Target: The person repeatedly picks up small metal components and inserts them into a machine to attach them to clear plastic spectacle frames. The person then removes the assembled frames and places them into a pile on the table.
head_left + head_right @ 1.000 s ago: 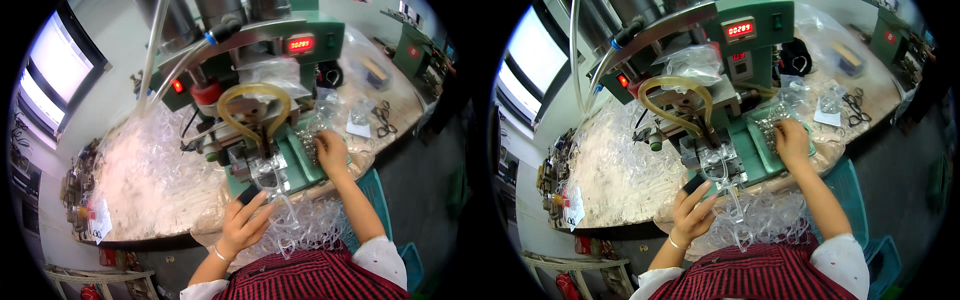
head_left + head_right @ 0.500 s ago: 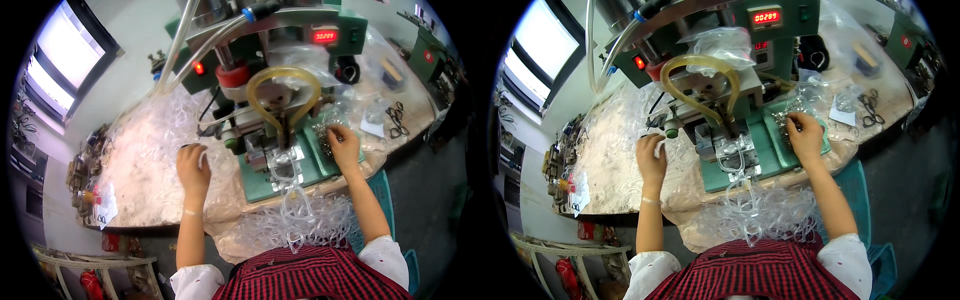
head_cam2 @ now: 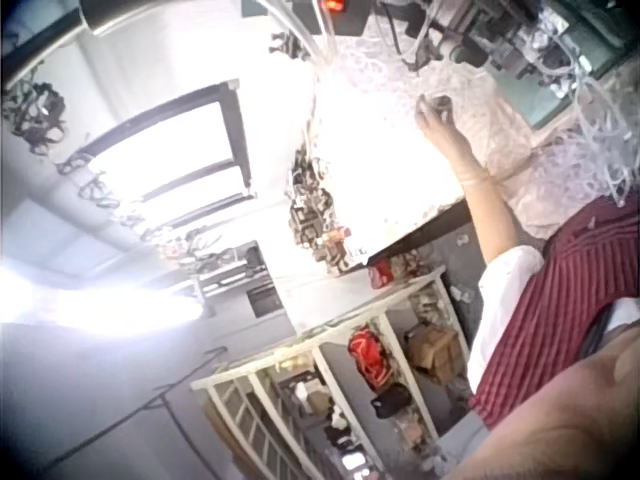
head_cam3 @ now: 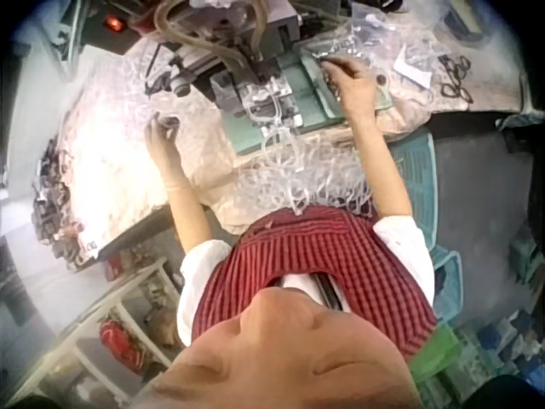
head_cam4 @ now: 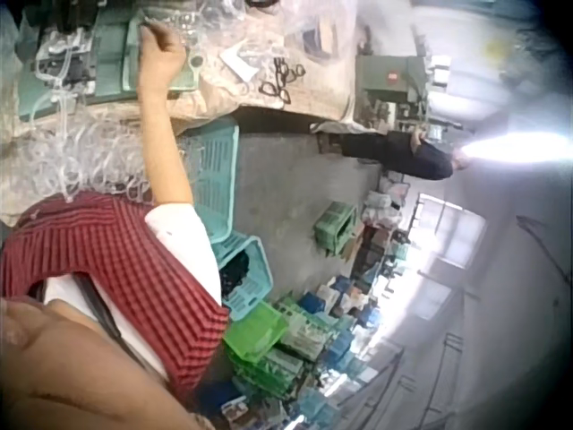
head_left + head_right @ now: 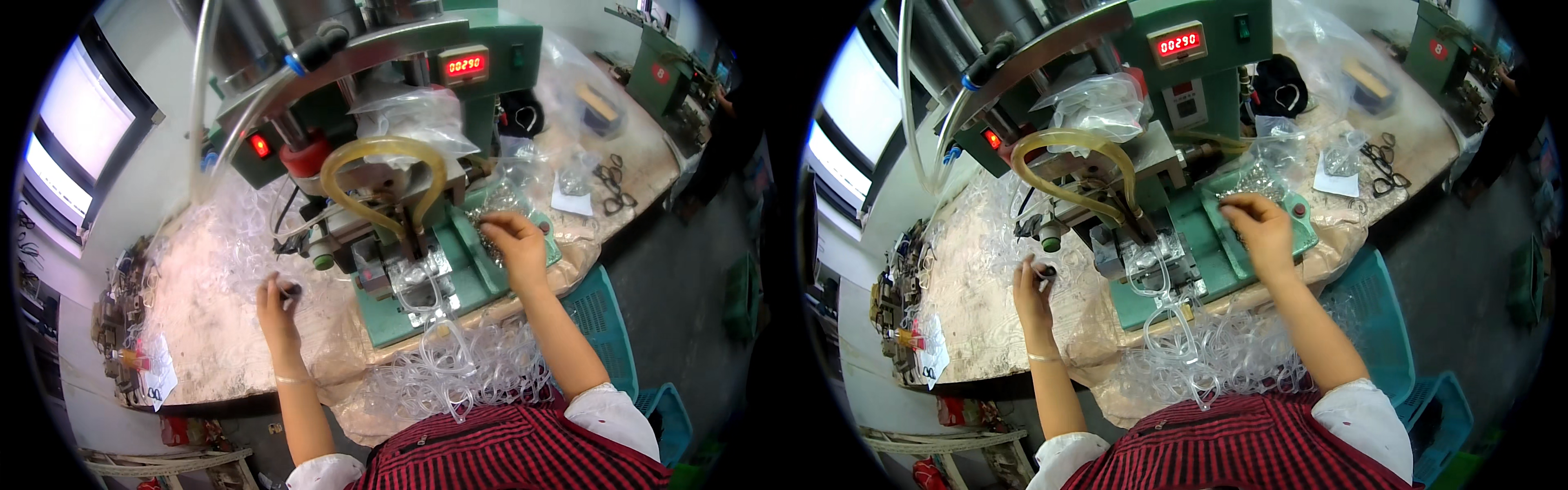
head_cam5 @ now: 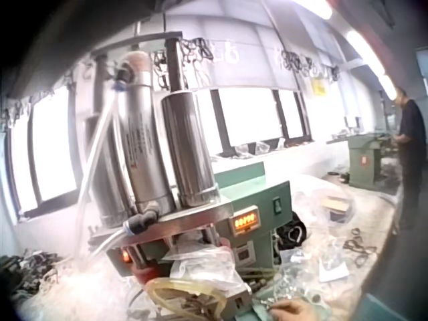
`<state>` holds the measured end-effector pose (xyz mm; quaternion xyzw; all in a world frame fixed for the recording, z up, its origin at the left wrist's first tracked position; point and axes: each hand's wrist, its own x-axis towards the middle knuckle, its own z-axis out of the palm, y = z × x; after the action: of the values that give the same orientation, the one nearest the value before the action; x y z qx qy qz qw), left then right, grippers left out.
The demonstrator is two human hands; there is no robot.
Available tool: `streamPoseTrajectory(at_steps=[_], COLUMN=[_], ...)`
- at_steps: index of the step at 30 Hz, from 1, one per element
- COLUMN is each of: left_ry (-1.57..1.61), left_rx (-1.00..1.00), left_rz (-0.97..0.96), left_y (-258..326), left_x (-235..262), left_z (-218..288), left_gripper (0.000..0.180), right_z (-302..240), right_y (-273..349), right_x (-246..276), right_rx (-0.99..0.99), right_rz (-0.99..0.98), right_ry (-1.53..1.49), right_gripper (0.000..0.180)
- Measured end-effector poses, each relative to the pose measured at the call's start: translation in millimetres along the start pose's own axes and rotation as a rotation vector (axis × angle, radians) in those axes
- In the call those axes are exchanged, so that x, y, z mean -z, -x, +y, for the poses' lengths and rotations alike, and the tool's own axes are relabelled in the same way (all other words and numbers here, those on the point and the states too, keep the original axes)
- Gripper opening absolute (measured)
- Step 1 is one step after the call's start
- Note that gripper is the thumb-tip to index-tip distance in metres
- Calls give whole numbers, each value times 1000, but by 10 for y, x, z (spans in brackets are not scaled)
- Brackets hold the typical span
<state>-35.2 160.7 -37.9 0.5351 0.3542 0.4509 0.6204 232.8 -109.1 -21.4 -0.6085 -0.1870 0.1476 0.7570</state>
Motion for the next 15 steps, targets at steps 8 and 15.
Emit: streamPoseTrajectory(at_steps=[8, 15], left_ry=[61, -5], left_rx=[-102, -937], left_rz=[86, -330], left_y=[372, 805], left_x=[-86, -938], left_z=[-189, 1158], left_gripper=[25, 12], right_z=[-315, -465], right_y=[298, 380], right_x=[-734, -762], right_rx=[318, 116], right_rz=[-127, -189], right_ry=[24, -110], right_gripper=[30, 48])
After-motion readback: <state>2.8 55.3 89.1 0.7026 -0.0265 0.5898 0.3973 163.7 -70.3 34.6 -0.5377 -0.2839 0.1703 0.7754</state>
